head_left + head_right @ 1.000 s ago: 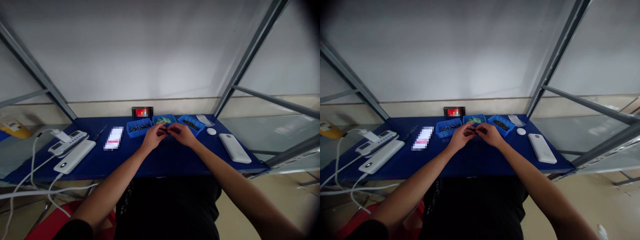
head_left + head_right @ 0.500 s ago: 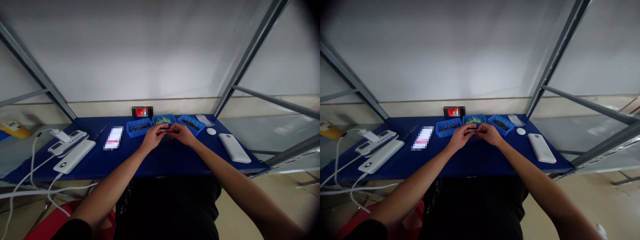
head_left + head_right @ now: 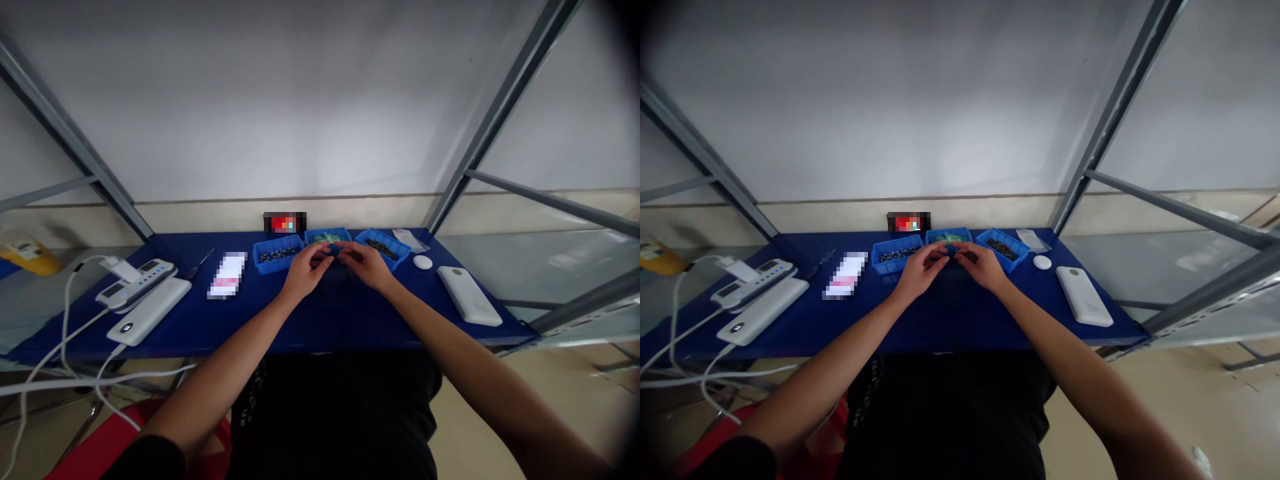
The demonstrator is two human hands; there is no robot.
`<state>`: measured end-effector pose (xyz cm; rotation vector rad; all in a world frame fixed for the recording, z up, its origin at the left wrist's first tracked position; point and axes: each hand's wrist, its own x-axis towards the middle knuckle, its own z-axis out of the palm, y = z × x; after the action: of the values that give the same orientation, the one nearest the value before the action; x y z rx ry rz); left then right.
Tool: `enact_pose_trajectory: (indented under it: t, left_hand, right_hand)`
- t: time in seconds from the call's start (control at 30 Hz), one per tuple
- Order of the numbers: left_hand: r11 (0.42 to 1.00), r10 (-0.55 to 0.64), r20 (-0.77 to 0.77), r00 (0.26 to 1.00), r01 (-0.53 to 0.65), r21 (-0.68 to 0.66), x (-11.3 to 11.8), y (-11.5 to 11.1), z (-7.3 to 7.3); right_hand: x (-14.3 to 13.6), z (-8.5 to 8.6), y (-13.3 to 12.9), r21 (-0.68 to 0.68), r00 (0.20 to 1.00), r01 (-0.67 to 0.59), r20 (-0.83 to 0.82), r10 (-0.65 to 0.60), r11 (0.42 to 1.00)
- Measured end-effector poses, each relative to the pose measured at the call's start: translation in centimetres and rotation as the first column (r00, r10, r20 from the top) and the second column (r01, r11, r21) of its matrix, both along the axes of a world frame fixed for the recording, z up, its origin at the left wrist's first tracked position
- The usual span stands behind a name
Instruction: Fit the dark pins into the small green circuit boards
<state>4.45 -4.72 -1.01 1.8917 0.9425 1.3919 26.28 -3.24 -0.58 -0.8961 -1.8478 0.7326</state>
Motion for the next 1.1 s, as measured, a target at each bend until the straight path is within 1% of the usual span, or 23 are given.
enact_pose_trajectory:
  t: [0.07, 0.17, 0.23, 0.3, 0.43, 0.5, 0.57, 0.67, 0.73, 0.8, 0.9, 0.97, 1.03, 1.1]
  left_hand:
    - [0.998, 0.013, -0.025, 1.000, -0.014, -0.056, -0.1, 0.0, -0.1]
    - [0.984, -0.066, -0.028, 0.997, 0.060, -0.169, -0.1, -0.1, -0.3]
    - [0.975, -0.111, -0.027, 0.993, 0.104, -0.194, 0.0, -0.2, -0.5]
    - [0.969, -0.148, -0.030, 0.989, 0.139, -0.206, 0.2, -0.2, -0.6]
    - [0.967, -0.189, -0.027, 0.982, 0.181, -0.182, 0.4, 0.0, -0.6]
    - [0.978, -0.163, -0.030, 0.986, 0.158, -0.138, 0.3, 0.2, -0.7]
    - [0.988, -0.114, -0.035, 0.993, 0.110, -0.107, 0.2, 0.4, -0.9]
    - [0.991, -0.067, 0.011, 0.998, 0.068, -0.112, -0.1, 0.6, -1.1]
    - [0.988, -0.062, 0.063, 0.996, 0.070, -0.134, -0.2, 0.7, -1.2]
    - [0.988, -0.042, 0.083, 0.996, 0.054, -0.145, -0.3, 0.8, -1.2]
    - [0.993, 0.005, 0.045, 0.999, 0.000, -0.122, -0.4, 0.8, -1.0]
    - [0.996, 0.024, 0.015, 1.000, -0.022, -0.090, -0.4, 0.7, -0.9]
    - [0.997, 0.031, -0.004, 1.000, -0.031, -0.073, -0.4, 0.7, -0.8]
    - [0.997, 0.037, -0.017, 0.999, -0.038, -0.066, -0.4, 0.7, -0.7]
  right_hand:
    - [0.1, 0.2, -0.2, 0.077, 0.997, 0.067, 0.034, -0.069, 0.995]
    - [-0.1, 0.3, -0.6, 0.199, 0.983, 0.134, 0.093, -0.155, 0.971]
    - [-0.2, 0.4, -0.7, 0.267, 0.975, 0.121, 0.148, -0.164, 0.956]
    - [-0.2, 0.4, -0.7, 0.310, 0.972, 0.087, 0.183, -0.149, 0.947]
    - [-0.3, 0.4, -0.7, 0.343, 0.973, 0.080, 0.176, -0.148, 0.936]
    - [-0.4, 0.4, -0.6, 0.330, 0.978, 0.064, 0.168, -0.125, 0.942]
    - [-0.4, 0.3, -0.6, 0.316, 0.982, 0.020, 0.170, -0.078, 0.949]
    - [-0.5, 0.2, -0.7, 0.312, 0.982, -0.038, 0.187, -0.022, 0.949]
    - [-0.6, 0.3, -0.7, 0.306, 0.983, -0.025, 0.181, -0.033, 0.952]
    - [-0.6, 0.5, -0.8, 0.300, 0.984, 0.021, 0.163, -0.073, 0.954]
    - [-0.5, 0.8, -0.9, 0.321, 0.979, 0.098, 0.139, -0.150, 0.942]
    - [-0.5, 1.0, -0.9, 0.345, 0.975, 0.128, 0.127, -0.182, 0.930]
    - [-0.5, 1.0, -0.9, 0.351, 0.975, 0.134, 0.122, -0.187, 0.927]
    - [-0.5, 0.9, -0.8, 0.329, 0.976, 0.111, 0.140, -0.164, 0.938]
